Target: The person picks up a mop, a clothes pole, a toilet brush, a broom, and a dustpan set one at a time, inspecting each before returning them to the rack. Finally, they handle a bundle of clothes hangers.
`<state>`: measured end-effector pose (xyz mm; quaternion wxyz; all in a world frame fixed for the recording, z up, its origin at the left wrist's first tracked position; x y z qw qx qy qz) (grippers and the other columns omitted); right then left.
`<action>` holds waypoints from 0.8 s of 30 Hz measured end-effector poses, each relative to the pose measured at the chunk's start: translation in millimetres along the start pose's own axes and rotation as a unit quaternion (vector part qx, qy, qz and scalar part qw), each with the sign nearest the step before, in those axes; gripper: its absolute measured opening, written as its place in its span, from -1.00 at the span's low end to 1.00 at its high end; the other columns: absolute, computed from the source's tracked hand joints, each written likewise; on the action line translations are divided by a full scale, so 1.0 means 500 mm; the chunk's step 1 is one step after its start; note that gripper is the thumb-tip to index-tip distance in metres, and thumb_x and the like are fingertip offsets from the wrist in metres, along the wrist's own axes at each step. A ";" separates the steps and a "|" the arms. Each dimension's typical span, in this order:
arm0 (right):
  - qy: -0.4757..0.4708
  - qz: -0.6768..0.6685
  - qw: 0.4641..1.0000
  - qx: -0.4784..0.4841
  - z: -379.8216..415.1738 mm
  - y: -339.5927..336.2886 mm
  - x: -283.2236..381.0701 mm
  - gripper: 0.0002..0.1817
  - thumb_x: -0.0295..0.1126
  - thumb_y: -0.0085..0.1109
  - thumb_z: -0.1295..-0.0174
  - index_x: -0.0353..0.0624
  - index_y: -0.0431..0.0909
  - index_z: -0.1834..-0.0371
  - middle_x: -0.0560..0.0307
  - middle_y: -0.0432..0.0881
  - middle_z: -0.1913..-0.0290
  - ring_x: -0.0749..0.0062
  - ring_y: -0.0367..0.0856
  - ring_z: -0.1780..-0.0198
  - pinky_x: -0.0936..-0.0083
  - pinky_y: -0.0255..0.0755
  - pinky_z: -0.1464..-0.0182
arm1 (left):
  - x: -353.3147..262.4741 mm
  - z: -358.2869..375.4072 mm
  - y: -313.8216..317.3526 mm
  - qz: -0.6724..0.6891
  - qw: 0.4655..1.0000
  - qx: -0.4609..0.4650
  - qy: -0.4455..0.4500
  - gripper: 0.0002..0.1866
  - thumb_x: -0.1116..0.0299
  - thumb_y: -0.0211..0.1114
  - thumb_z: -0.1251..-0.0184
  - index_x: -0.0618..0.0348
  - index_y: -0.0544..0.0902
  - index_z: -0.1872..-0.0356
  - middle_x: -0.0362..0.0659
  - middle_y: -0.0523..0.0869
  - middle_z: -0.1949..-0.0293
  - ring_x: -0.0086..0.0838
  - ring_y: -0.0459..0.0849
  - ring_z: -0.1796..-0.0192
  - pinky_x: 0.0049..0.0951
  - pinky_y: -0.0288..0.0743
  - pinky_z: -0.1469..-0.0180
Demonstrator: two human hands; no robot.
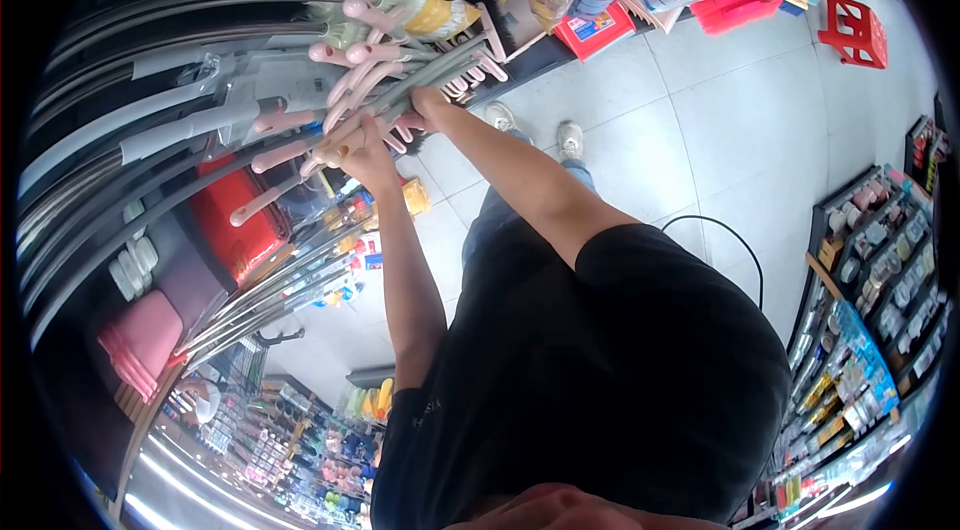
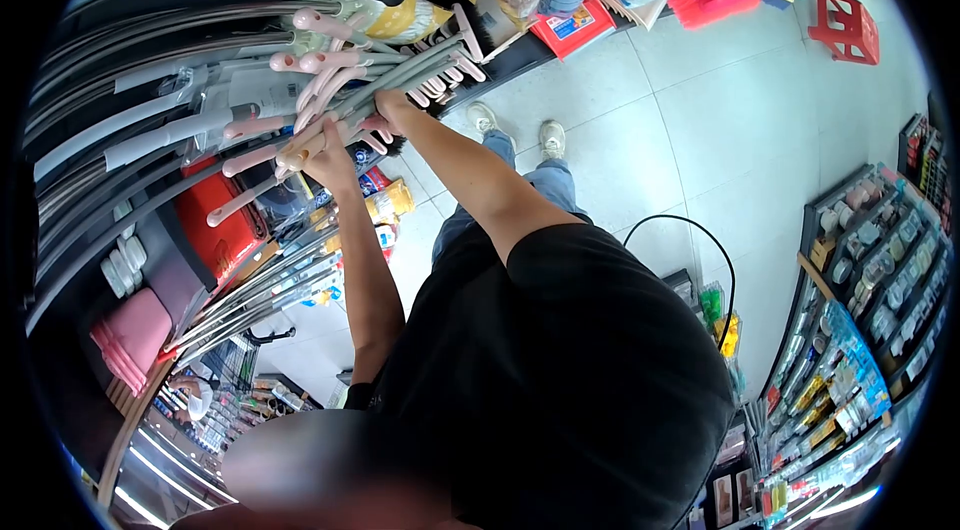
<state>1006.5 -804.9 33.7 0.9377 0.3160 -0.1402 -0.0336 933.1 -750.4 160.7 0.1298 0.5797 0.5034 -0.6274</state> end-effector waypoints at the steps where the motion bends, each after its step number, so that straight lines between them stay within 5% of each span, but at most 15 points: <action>1: 0.005 0.005 1.000 -0.004 0.005 -0.002 0.002 -0.64 -0.30 -0.30 -0.41 -0.34 0.38 -0.03 -0.19 0.61 0.25 0.08 0.71 0.29 0.24 0.72 0.27 | 0.013 0.000 0.002 0.004 1.000 -0.001 -0.002 -0.49 0.44 0.39 -0.15 0.39 0.25 0.03 0.05 0.55 0.07 -0.30 0.60 0.03 -0.36 0.53 0.00; 4: 0.026 -0.058 0.998 0.017 -0.039 -0.026 -0.007 -0.63 -0.34 -0.35 -0.41 -0.41 0.37 -0.03 -0.21 0.60 0.21 0.05 0.71 0.26 0.22 0.72 0.23 | -0.024 0.005 0.023 -0.084 0.996 -0.039 0.001 -0.64 0.40 0.39 -0.16 0.57 0.56 0.20 0.12 0.64 0.12 -0.26 0.67 0.10 -0.36 0.58 0.04; 9: 0.045 -0.003 0.998 0.049 -0.050 -0.034 0.008 -0.59 -0.33 -0.38 -0.43 -0.49 0.34 -0.03 -0.35 0.58 0.20 -0.07 0.69 0.22 0.18 0.70 0.20 | -0.002 -0.024 0.017 0.011 1.000 -0.019 -0.003 -0.38 0.43 0.45 -0.10 0.47 0.32 -0.11 0.07 0.52 -0.02 -0.30 0.57 -0.03 -0.39 0.53 -0.06; 13: 0.047 0.052 0.997 0.034 0.014 -0.076 -0.013 -0.55 -0.18 -0.12 -0.42 -0.29 0.23 -0.20 -0.31 0.58 0.18 -0.01 0.70 0.32 0.14 0.70 0.28 | -0.004 -0.001 0.003 0.057 0.998 0.023 -0.024 -0.16 0.44 0.54 0.01 0.39 0.17 -0.23 0.05 0.45 -0.08 -0.29 0.51 -0.11 -0.39 0.48 -0.14; 20: 0.068 0.190 0.974 -0.103 0.108 -0.342 -0.082 -0.50 -0.15 0.08 -0.34 -0.45 0.39 -0.05 -0.27 0.63 0.26 0.02 0.71 0.32 0.14 0.69 0.28 | 0.068 0.023 -0.023 -0.022 0.998 0.036 0.038 -0.04 0.51 0.54 0.02 0.32 0.02 -0.32 0.10 0.39 -0.15 -0.25 0.48 -0.17 -0.33 0.53 -0.16; 22: 0.038 0.302 0.939 -0.158 0.090 -0.498 -0.106 -0.56 -0.13 0.09 -0.31 -0.43 0.55 0.22 -0.24 0.66 0.32 0.10 0.72 0.43 0.24 0.68 0.39 | 0.031 0.040 -0.020 0.197 0.978 0.044 -0.058 0.02 0.51 0.60 0.14 0.31 0.07 -0.32 0.07 0.32 -0.17 -0.20 0.33 -0.30 -0.18 0.42 -0.27; 24: 0.057 0.425 0.885 -0.180 0.092 -0.682 -0.110 -0.63 -0.10 0.25 -0.10 -0.23 0.62 0.28 -0.09 0.68 0.36 0.17 0.71 0.40 0.29 0.62 0.40 | 0.045 0.059 -0.029 0.186 0.979 0.055 -0.058 0.07 0.58 0.59 0.16 0.29 0.01 -0.36 0.07 0.32 -0.19 -0.22 0.28 -0.35 -0.16 0.44 -0.28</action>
Point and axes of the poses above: each hand's wrist, its own z-axis away from the middle knuckle, its own y-axis out of the palm, x = y × z, the point moved 1 cm from there along -z, towards the middle knuckle
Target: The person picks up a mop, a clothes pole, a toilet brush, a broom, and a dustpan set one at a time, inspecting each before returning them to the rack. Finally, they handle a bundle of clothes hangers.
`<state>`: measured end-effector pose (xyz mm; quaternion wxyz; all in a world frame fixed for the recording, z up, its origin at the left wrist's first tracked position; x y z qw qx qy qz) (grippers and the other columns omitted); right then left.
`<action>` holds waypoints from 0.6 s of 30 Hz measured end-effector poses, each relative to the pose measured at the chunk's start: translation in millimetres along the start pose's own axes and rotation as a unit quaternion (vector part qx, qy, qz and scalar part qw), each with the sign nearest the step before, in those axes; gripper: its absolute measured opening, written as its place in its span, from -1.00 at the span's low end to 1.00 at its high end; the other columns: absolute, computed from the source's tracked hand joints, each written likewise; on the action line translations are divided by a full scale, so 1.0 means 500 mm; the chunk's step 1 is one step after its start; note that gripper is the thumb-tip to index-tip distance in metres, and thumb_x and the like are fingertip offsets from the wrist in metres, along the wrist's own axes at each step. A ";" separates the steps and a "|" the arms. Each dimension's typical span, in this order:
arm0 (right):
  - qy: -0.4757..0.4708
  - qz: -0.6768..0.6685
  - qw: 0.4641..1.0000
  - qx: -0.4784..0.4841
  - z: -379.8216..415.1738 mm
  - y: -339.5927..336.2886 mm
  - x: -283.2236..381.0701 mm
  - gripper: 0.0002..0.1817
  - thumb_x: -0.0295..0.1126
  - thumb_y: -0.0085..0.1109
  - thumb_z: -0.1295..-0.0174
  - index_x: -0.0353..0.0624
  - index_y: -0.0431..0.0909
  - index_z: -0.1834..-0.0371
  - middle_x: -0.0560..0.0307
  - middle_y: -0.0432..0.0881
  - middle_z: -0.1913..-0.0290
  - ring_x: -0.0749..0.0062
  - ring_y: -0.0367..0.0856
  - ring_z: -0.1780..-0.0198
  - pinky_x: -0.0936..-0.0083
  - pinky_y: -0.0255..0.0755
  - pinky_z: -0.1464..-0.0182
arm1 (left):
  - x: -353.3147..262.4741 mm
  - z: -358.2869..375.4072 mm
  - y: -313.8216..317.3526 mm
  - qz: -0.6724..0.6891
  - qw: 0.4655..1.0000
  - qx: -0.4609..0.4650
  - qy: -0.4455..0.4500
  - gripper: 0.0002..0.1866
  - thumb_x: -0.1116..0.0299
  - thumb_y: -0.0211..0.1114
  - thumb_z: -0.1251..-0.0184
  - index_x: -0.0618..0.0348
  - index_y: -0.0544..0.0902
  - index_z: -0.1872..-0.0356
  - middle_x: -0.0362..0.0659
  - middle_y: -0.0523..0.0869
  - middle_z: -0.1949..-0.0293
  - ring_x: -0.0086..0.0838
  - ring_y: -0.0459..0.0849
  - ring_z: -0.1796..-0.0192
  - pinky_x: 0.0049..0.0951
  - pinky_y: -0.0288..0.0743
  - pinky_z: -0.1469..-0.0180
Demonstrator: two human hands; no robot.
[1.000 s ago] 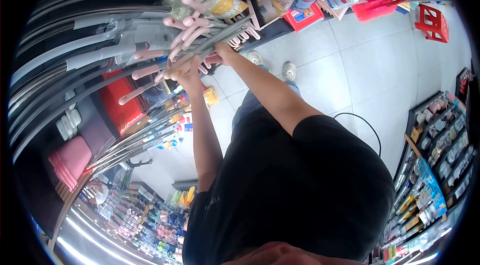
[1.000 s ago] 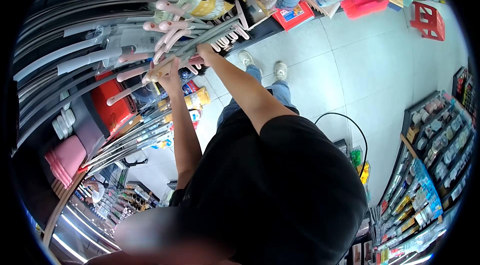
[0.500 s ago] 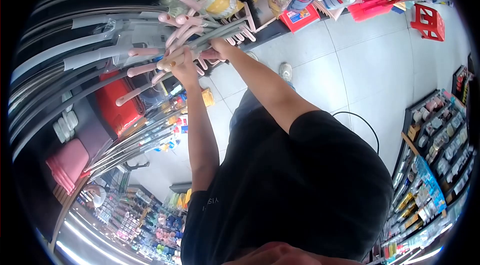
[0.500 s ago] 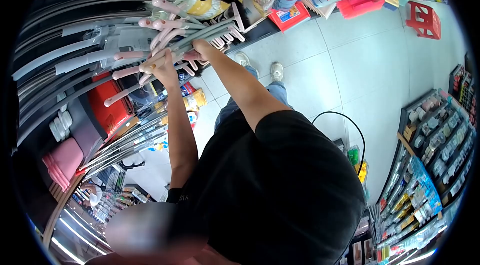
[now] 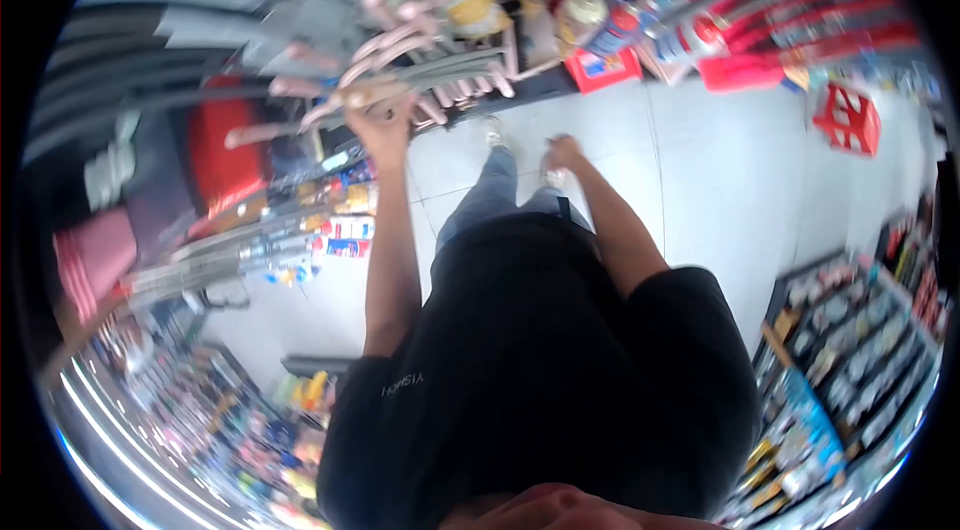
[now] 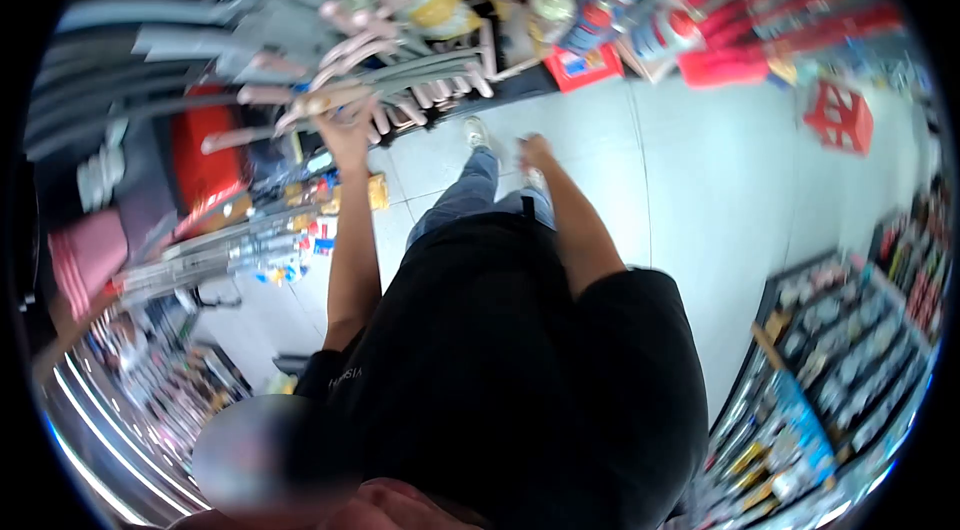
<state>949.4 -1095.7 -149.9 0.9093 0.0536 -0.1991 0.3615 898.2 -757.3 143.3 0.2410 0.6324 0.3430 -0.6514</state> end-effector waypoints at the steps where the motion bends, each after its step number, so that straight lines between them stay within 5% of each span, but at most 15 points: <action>1: -0.002 0.095 0.995 -0.045 0.001 -0.053 -0.055 -0.67 -0.13 0.25 -0.09 -0.19 0.62 0.31 -0.06 0.67 0.41 0.19 0.70 0.43 0.31 0.60 0.42 | -0.011 0.021 -0.003 -0.064 0.997 -0.028 0.031 0.09 0.53 0.61 0.18 0.30 0.02 -0.36 0.08 0.34 -0.19 -0.18 0.27 -0.36 -0.12 0.41 -0.29; 3: 0.020 0.219 0.970 -0.103 0.005 -0.153 -0.138 -0.75 -0.17 0.25 -0.06 -0.12 0.62 0.36 0.01 0.67 0.50 0.24 0.69 0.50 0.35 0.57 0.47 | -0.006 0.060 -0.018 -0.221 0.967 -0.082 0.099 0.11 0.43 0.63 0.20 0.33 0.04 -0.37 0.12 0.36 -0.20 -0.08 0.27 -0.36 -0.05 0.31 -0.30; 5: -0.067 0.318 0.940 -0.104 0.058 -0.223 -0.190 -0.67 -0.20 0.00 -0.32 -0.25 0.55 0.43 -0.05 0.67 0.51 0.25 0.67 0.61 0.36 0.60 0.55 | 0.010 0.108 -0.057 -0.322 0.933 -0.100 0.123 0.08 0.34 0.62 0.20 0.37 0.09 -0.35 0.16 0.38 -0.19 0.02 0.29 -0.31 -0.04 0.20 -0.31; 6: 0.043 0.136 0.980 -0.136 0.092 -0.235 -0.188 -0.70 -0.25 0.01 -0.30 -0.30 0.56 0.32 -0.07 0.68 0.47 0.19 0.68 0.58 0.31 0.62 0.57 | 0.006 0.135 -0.072 -0.329 0.932 -0.096 0.118 0.06 0.30 0.62 0.19 0.39 0.12 -0.34 0.18 0.38 -0.18 0.06 0.30 -0.28 -0.05 0.16 -0.31; 8: 0.061 0.136 0.982 -0.112 0.136 -0.255 -0.205 -0.71 -0.29 -0.02 -0.28 -0.33 0.55 0.20 -0.13 0.69 0.41 0.12 0.68 0.57 0.28 0.62 0.59 | 0.038 0.207 -0.110 -0.331 0.934 -0.111 0.072 0.00 0.35 0.57 0.16 0.38 0.13 -0.32 0.20 0.36 -0.19 0.07 0.32 -0.25 -0.15 0.21 -0.31; 11: 0.072 0.134 0.983 -0.105 0.176 -0.228 -0.192 -0.70 -0.33 -0.04 -0.25 -0.34 0.54 0.14 -0.16 0.69 0.39 0.09 0.67 0.56 0.26 0.62 0.58 | 0.148 0.357 -0.187 -0.374 0.920 -0.106 -0.053 -0.09 0.37 0.49 0.06 0.35 0.16 -0.32 0.20 0.35 -0.20 0.06 0.31 -0.29 -0.17 0.23 -0.32; 14: 0.001 0.281 0.958 -0.054 0.200 -0.170 -0.171 -0.77 -0.33 0.00 -0.19 -0.27 0.57 0.35 -0.06 0.70 0.43 0.20 0.68 0.55 0.34 0.64 0.47 | 0.294 0.571 -0.286 -0.391 0.869 -0.073 -0.294 -0.17 0.32 0.46 0.01 0.35 0.23 -0.29 0.20 0.35 -0.24 0.01 0.34 -0.30 -0.19 0.28 -0.33; 16: -0.059 0.312 0.948 -0.006 0.202 -0.130 -0.162 -0.71 -0.27 -0.04 -0.22 -0.23 0.52 0.52 -0.01 0.69 0.49 0.26 0.68 0.55 0.38 0.61 0.46 | 0.396 0.752 -0.359 -0.429 0.806 -0.035 -0.406 -0.27 0.19 0.46 0.04 0.30 0.41 -0.18 0.13 0.53 -0.10 -0.03 0.41 -0.26 -0.19 0.35 -0.28; 18: -0.086 0.297 0.951 0.024 0.166 -0.093 -0.164 -0.76 -0.29 0.04 -0.25 -0.29 0.52 0.33 -0.09 0.70 0.39 0.24 0.69 0.53 0.36 0.59 0.51 | 0.425 0.897 -0.400 -0.462 0.744 0.048 -0.481 -0.49 0.17 0.42 0.04 0.35 0.60 0.11 0.18 0.65 0.06 -0.07 0.62 -0.06 -0.22 0.52 -0.09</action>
Point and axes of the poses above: each hand's wrist, its own z-axis away from the middle knuckle, its own y-axis out of the palm, x = y × z, the point moved 1 cm from there along -z, towards the middle knuckle
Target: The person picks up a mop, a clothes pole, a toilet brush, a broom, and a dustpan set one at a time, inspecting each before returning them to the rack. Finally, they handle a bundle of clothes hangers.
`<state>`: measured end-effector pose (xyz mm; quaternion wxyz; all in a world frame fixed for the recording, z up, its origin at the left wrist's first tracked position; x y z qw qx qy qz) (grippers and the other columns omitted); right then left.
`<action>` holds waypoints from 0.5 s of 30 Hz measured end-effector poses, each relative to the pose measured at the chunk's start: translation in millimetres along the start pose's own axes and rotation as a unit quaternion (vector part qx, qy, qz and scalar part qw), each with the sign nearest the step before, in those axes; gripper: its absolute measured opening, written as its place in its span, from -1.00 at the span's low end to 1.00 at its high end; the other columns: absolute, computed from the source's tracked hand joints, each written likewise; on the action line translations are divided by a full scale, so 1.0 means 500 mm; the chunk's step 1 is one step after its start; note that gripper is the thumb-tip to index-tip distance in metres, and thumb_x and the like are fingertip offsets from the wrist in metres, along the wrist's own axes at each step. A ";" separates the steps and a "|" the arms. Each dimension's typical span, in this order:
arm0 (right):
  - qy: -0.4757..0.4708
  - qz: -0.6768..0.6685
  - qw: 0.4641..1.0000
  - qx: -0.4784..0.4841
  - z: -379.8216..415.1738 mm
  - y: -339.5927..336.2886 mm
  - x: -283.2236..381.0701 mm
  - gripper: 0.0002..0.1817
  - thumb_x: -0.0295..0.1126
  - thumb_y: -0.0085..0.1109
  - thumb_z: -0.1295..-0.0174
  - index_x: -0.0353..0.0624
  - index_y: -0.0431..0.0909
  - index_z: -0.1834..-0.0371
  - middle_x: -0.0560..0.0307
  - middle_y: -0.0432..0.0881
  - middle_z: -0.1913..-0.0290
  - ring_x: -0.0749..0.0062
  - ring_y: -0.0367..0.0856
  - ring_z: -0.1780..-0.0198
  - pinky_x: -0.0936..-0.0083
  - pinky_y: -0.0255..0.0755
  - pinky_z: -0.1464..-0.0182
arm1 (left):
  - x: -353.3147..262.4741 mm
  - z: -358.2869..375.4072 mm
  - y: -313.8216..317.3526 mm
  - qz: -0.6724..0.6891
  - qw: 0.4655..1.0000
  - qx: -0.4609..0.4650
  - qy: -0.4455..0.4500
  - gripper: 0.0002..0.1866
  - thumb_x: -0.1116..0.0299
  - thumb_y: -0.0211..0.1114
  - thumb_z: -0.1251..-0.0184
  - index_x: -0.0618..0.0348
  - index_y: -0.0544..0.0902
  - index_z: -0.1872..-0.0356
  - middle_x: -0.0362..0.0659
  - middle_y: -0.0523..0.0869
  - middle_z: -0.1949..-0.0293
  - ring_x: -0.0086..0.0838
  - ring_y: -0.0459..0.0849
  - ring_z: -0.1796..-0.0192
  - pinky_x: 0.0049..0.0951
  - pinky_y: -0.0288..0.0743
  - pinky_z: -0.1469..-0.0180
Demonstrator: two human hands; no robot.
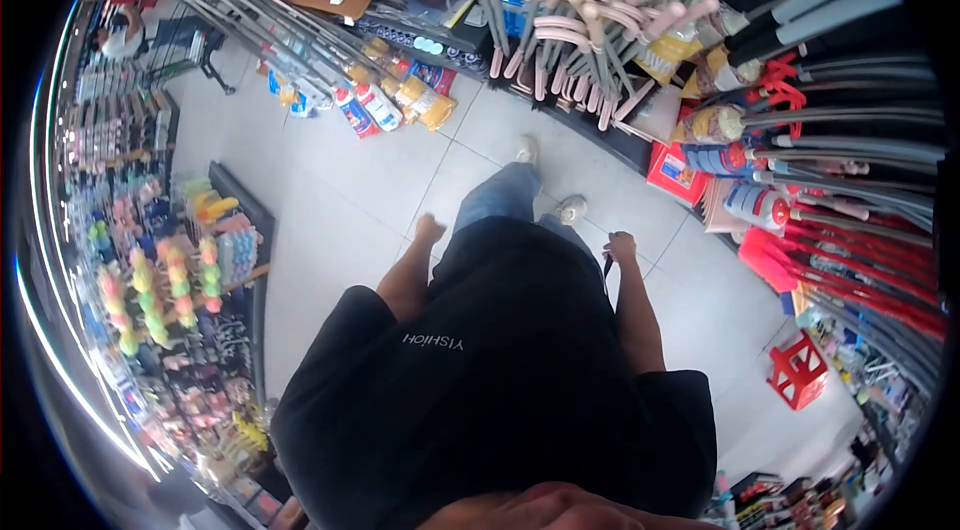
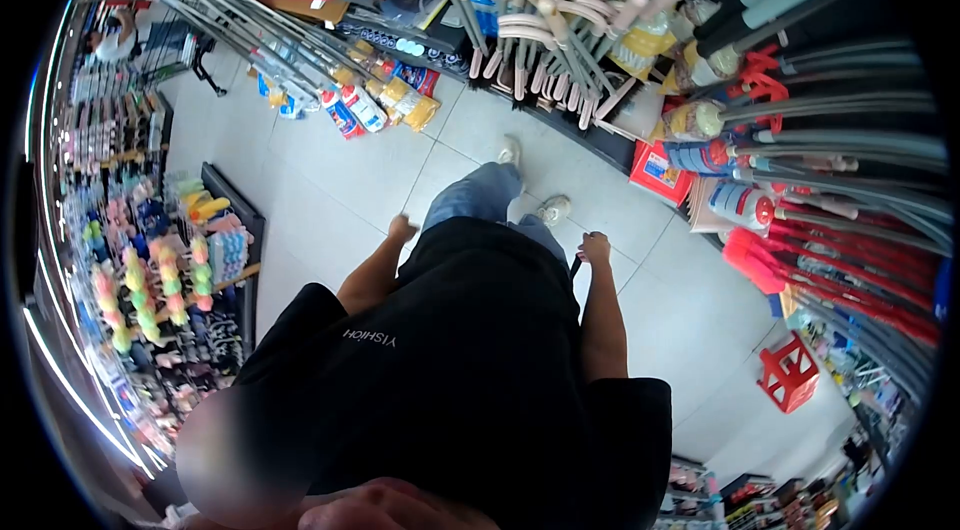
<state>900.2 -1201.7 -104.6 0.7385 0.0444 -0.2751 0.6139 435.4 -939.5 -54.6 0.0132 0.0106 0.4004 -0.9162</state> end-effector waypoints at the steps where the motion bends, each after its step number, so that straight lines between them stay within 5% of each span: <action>1: 0.014 -0.045 0.999 0.001 0.003 0.012 0.033 -0.73 -0.29 0.05 -0.26 -0.31 0.49 0.17 -0.13 0.69 0.37 0.21 0.69 0.53 0.36 0.59 0.52 | 0.034 0.039 0.011 -0.012 0.998 0.052 -0.031 -0.59 0.19 0.36 0.01 0.36 0.65 0.23 0.17 0.67 0.10 -0.10 0.66 -0.01 -0.24 0.55 -0.03; 3: 0.018 -0.102 0.995 0.011 0.005 0.028 0.090 -0.55 -0.27 0.03 -0.30 -0.34 0.36 -0.16 -0.20 0.67 0.37 0.13 0.68 0.52 0.35 0.59 0.55 | 0.091 0.083 0.056 -0.064 0.992 0.108 -0.017 -0.69 0.26 0.21 -0.12 0.31 0.68 0.24 0.11 0.70 0.13 -0.09 0.68 0.02 -0.25 0.54 -0.04; 6: -0.002 -0.064 0.998 0.009 -0.005 0.051 0.147 -0.56 -0.27 0.03 -0.30 -0.33 0.38 -0.15 -0.19 0.67 0.37 0.14 0.68 0.52 0.35 0.59 0.55 | 0.122 0.115 0.079 0.085 0.986 0.116 -0.080 -0.69 0.28 0.16 -0.19 0.34 0.67 0.22 0.14 0.68 0.07 -0.05 0.65 -0.04 -0.17 0.53 -0.02; 10: -0.012 0.116 0.993 0.034 -0.122 0.095 0.112 -0.70 -0.25 0.05 -0.30 -0.28 0.49 0.08 -0.14 0.65 0.41 0.12 0.69 0.50 0.32 0.59 0.51 | 0.194 0.083 0.095 0.192 0.977 0.088 -0.037 -0.58 0.16 0.18 -0.22 0.34 0.63 0.08 0.21 0.65 0.03 0.00 0.61 -0.10 -0.12 0.51 -0.05; 11: -0.118 0.272 0.954 0.040 -0.120 0.101 0.125 -0.75 -0.27 0.06 -0.29 -0.26 0.51 0.18 -0.12 0.64 0.46 0.12 0.66 0.53 0.30 0.56 0.57 | 0.234 0.066 0.097 0.190 0.976 0.095 -0.046 -0.58 0.16 0.18 -0.22 0.34 0.63 0.08 0.21 0.65 0.03 0.00 0.61 -0.10 -0.12 0.51 -0.05; 13: -0.075 0.272 0.959 0.020 -0.089 0.159 0.189 -0.84 -0.34 0.07 -0.22 -0.17 0.51 0.44 -0.01 0.56 0.59 0.20 0.56 0.66 0.31 0.42 0.69 | 0.323 0.030 0.085 0.178 0.976 0.111 -0.064 -0.58 0.17 0.17 -0.21 0.34 0.63 0.08 0.21 0.65 0.03 0.00 0.61 -0.10 -0.12 0.51 -0.05; 15: 0.015 0.119 0.993 -0.021 -0.076 0.236 0.256 -0.85 -0.36 0.06 -0.20 -0.16 0.49 0.47 0.04 0.55 0.60 0.28 0.51 0.69 0.34 0.39 0.70 | 0.392 -0.009 0.046 0.148 0.980 0.117 -0.058 -0.62 0.22 0.17 -0.20 0.35 0.63 0.12 0.20 0.66 0.07 0.01 0.63 -0.05 -0.12 0.52 -0.03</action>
Point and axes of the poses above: each hand's wrist, its own z-axis away from the middle knuckle, its own y-axis out of the palm, x = y × z, the point moved 1 cm from there along -z, towards the middle knuckle
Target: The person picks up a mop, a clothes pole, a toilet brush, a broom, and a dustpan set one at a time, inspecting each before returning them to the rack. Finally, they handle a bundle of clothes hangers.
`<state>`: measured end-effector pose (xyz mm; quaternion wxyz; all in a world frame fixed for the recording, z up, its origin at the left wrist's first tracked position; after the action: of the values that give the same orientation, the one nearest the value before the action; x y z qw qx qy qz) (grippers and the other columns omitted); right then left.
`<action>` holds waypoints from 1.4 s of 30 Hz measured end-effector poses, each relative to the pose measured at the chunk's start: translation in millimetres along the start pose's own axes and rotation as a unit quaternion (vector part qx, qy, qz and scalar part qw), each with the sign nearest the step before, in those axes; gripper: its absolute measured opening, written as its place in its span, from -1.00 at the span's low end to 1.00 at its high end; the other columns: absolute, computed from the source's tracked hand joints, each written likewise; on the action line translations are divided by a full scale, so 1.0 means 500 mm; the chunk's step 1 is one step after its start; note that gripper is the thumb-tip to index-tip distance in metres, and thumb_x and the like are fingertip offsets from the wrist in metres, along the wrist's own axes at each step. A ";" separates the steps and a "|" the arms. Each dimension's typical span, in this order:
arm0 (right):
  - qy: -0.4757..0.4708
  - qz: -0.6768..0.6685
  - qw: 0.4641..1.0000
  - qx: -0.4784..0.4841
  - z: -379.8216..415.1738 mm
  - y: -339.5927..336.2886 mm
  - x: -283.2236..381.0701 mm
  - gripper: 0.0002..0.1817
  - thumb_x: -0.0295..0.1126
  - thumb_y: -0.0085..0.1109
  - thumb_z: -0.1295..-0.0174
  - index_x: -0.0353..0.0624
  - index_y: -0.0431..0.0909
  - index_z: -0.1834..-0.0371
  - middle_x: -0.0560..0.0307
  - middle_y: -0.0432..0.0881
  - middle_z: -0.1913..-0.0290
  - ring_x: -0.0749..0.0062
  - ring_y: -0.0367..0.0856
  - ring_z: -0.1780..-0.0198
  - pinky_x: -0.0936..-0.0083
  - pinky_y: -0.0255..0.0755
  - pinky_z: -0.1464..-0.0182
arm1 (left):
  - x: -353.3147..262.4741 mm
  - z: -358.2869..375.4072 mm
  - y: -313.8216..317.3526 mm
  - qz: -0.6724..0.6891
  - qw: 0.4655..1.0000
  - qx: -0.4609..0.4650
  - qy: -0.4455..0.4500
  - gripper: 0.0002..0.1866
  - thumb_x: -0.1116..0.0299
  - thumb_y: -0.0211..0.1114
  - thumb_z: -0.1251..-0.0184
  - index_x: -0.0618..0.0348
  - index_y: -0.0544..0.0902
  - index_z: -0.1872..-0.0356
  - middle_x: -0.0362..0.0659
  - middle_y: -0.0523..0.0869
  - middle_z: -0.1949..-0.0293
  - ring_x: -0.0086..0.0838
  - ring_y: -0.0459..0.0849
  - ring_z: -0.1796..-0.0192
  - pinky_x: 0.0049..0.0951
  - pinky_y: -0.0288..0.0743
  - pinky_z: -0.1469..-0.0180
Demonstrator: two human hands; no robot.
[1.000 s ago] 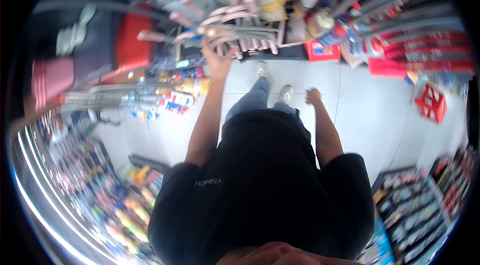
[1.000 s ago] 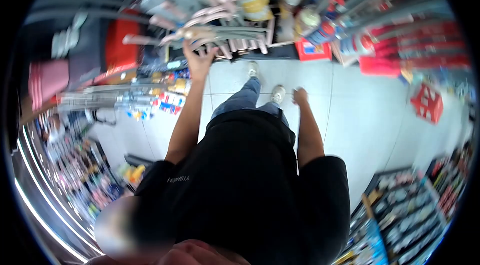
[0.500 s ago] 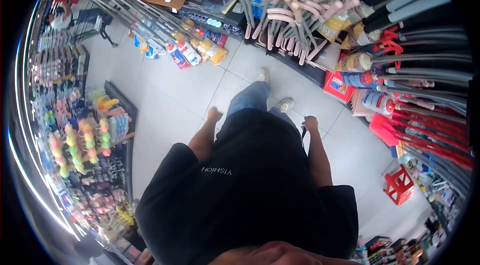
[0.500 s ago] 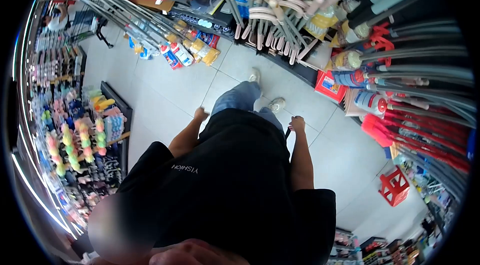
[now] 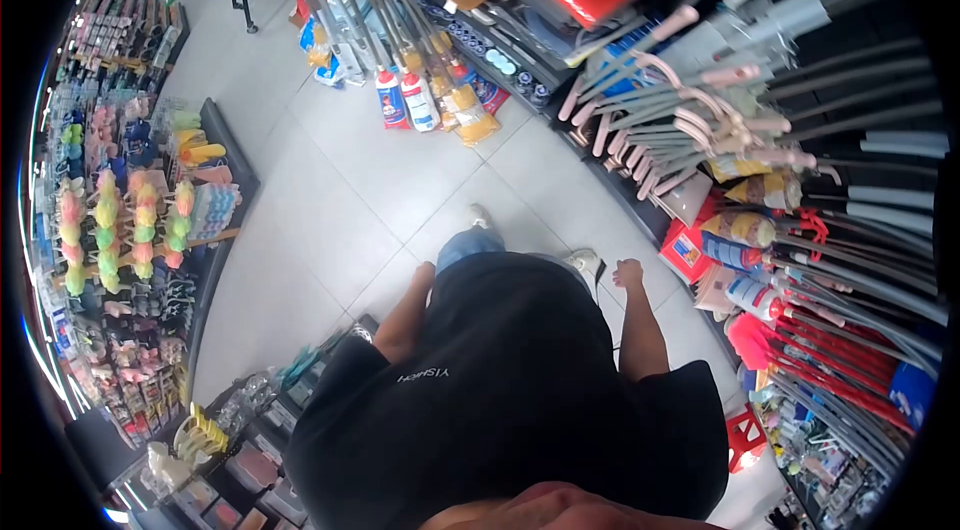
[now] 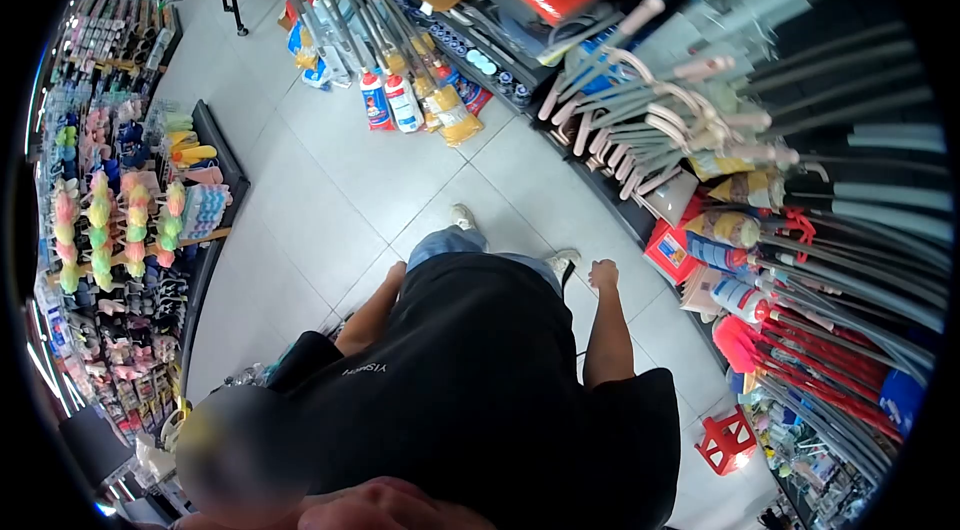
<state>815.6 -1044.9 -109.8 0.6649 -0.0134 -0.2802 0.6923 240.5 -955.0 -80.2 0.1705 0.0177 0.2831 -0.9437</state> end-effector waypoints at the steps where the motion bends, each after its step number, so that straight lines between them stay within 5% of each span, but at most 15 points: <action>1: 0.049 -0.075 0.996 -0.013 0.008 0.028 0.035 -0.86 -0.37 0.05 -0.18 -0.16 0.48 0.49 0.06 0.54 0.60 0.31 0.49 0.70 0.36 0.38 0.70 | 0.013 -0.001 -0.046 -0.023 1.000 -0.001 0.010 -0.66 0.27 0.17 -0.18 0.35 0.63 0.16 0.19 0.67 0.09 0.01 0.65 0.00 -0.12 0.53 -0.01; 5: -0.151 0.096 0.979 -0.094 -0.179 0.192 0.074 -0.81 -0.31 0.05 -0.18 -0.19 0.54 0.44 0.00 0.59 0.54 0.23 0.57 0.58 0.28 0.49 0.54 | 0.051 -0.048 -0.189 -0.001 0.998 -0.057 0.022 -0.67 0.34 0.18 -0.13 0.37 0.61 0.15 0.16 0.69 0.15 -0.01 0.69 0.08 -0.14 0.56 0.03; 7: -0.246 0.235 0.922 -0.185 -0.052 0.232 0.254 -0.72 -0.21 0.10 -0.17 -0.21 0.62 0.27 -0.10 0.69 0.33 0.05 0.67 0.28 0.21 0.55 0.17 | 0.075 -0.098 -0.240 0.023 0.999 0.044 -0.010 -0.67 0.41 0.15 -0.08 0.40 0.60 0.14 0.16 0.68 0.13 -0.05 0.70 0.08 -0.18 0.57 0.02; 10: -0.207 0.134 0.957 -0.153 0.041 0.281 0.449 -0.61 -0.12 0.13 -0.16 -0.19 0.64 0.12 -0.13 0.68 0.14 0.03 0.62 0.00 0.27 0.45 -0.10 | 0.082 -0.190 -0.315 0.031 0.999 0.026 -0.029 -0.64 0.44 0.12 -0.05 0.34 0.62 0.09 0.13 0.65 0.02 -0.04 0.66 -0.01 -0.23 0.55 -0.06; 17: -0.187 0.163 0.964 -0.094 -0.055 0.311 0.571 -0.60 -0.07 0.11 -0.15 -0.19 0.68 0.21 -0.12 0.69 0.17 0.03 0.66 0.08 0.27 0.49 -0.04 | -0.029 -0.378 -0.545 0.086 0.991 -0.089 0.040 -0.62 0.32 0.21 -0.08 0.18 0.64 0.03 0.08 0.66 0.00 -0.09 0.61 -0.09 -0.26 0.49 -0.15; 19: -0.244 0.408 0.880 -0.023 -0.135 0.320 0.553 -0.57 -0.10 -0.07 -0.27 -0.23 0.68 0.36 -0.16 0.67 0.19 -0.08 0.62 0.11 0.10 0.47 -0.01 | -0.078 -0.405 -0.632 0.110 0.984 -0.131 0.040 -0.62 0.32 0.25 -0.07 0.17 0.64 0.04 0.10 0.69 0.08 -0.11 0.67 0.00 -0.25 0.52 -0.10; 21: -0.178 0.367 0.912 -0.039 -0.204 0.330 0.547 -0.56 -0.12 -0.10 -0.30 -0.24 0.66 0.39 -0.19 0.66 0.19 -0.12 0.60 0.11 0.05 0.46 0.00 | -0.134 -0.452 -0.717 0.200 0.970 -0.134 0.038 -0.59 0.32 0.29 -0.08 0.22 0.61 0.00 0.11 0.71 0.18 -0.18 0.74 0.18 -0.26 0.60 0.07; 24: -0.235 0.360 0.903 -0.003 -0.209 0.310 0.643 -0.56 -0.09 -0.09 -0.25 -0.23 0.67 0.37 -0.08 0.69 0.33 -0.12 0.62 0.20 0.07 0.46 0.07 | -0.199 -0.490 -0.837 0.284 0.948 -0.130 0.056 -0.47 0.34 0.34 -0.07 0.32 0.51 -0.10 0.07 0.72 0.28 -0.28 0.74 0.37 -0.34 0.62 0.34; 27: -0.226 0.065 0.970 -0.057 -0.171 0.314 0.758 -0.65 -0.16 0.07 -0.22 -0.26 0.65 0.36 0.07 0.68 0.50 0.33 0.64 0.44 0.38 0.47 0.34 | -0.266 -0.598 -0.982 0.347 0.922 -0.159 0.063 -0.45 0.50 0.26 -0.16 0.36 0.39 -0.22 0.04 0.69 0.30 -0.30 0.72 0.47 -0.38 0.55 0.51; 30: -0.203 -0.044 0.975 -0.078 -0.121 0.320 0.829 -0.71 -0.21 0.13 -0.23 -0.24 0.65 0.29 0.13 0.68 0.48 0.54 0.60 0.47 0.55 0.42 0.43 | -0.321 -0.704 -1.145 0.328 0.917 -0.189 0.126 -0.34 0.49 0.30 -0.14 0.37 0.28 -0.29 0.04 0.68 0.32 -0.30 0.71 0.44 -0.38 0.54 0.51; 35: -0.160 -0.098 0.968 -0.167 0.007 0.373 0.801 -0.69 -0.17 0.15 -0.21 -0.22 0.65 0.26 0.08 0.69 0.42 0.51 0.62 0.41 0.52 0.47 0.38 | -0.432 -0.892 -1.403 0.346 0.895 -0.214 0.183 -0.50 0.52 0.34 -0.10 0.35 0.43 -0.11 -0.07 0.64 0.40 -0.35 0.62 0.48 -0.39 0.45 0.57; 37: -0.131 -0.025 0.965 -0.227 0.038 0.432 0.720 -0.68 -0.16 0.16 -0.18 -0.22 0.67 0.29 0.05 0.69 0.43 0.40 0.64 0.40 0.43 0.50 0.33 | -0.474 -0.927 -1.490 0.319 0.881 -0.253 0.239 -0.70 0.50 0.36 -0.09 0.32 0.52 0.15 -0.15 0.60 0.43 -0.43 0.53 0.55 -0.40 0.41 0.60; 38: -0.078 0.011 0.972 -0.223 0.094 0.479 0.672 -0.68 -0.16 0.14 -0.15 -0.21 0.68 0.32 0.02 0.69 0.45 0.28 0.66 0.39 0.35 0.51 0.27 | -0.476 -1.090 -1.556 0.305 0.852 -0.316 0.284 -0.74 0.47 0.36 -0.10 0.32 0.55 0.20 -0.16 0.59 0.46 -0.45 0.52 0.56 -0.42 0.35 0.62; 41: 0.034 0.014 0.977 -0.209 0.186 0.557 0.604 -0.65 -0.13 0.09 -0.15 -0.18 0.69 0.26 -0.05 0.72 0.29 0.06 0.68 0.16 0.21 0.51 0.05 | -0.509 -1.163 -1.638 0.319 0.860 -0.313 0.245 -0.82 0.45 0.35 -0.13 0.30 0.57 0.31 -0.22 0.53 0.57 -0.47 0.44 0.63 -0.42 0.28 0.62; 42: 0.052 0.004 0.979 -0.195 0.207 0.578 0.587 -0.65 -0.12 0.10 -0.15 -0.18 0.69 0.26 -0.05 0.72 0.29 0.05 0.68 0.16 0.21 0.51 0.04 | -0.527 -1.139 -1.650 0.327 0.869 -0.293 0.228 -0.73 0.41 0.38 -0.04 0.39 0.60 0.28 -0.03 0.62 0.39 -0.28 0.56 0.38 -0.34 0.38 0.34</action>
<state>477.3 -799.2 -35.8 0.6606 -0.1800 -0.3751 0.6249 178.7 79.7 -87.8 0.3972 0.2727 0.5555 -0.6777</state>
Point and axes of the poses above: each hand's wrist, its own z-axis away from the middle knuckle, its own y-axis out of the palm, x = y × z, the point moved 1 cm from there along -z, towards the middle knuckle
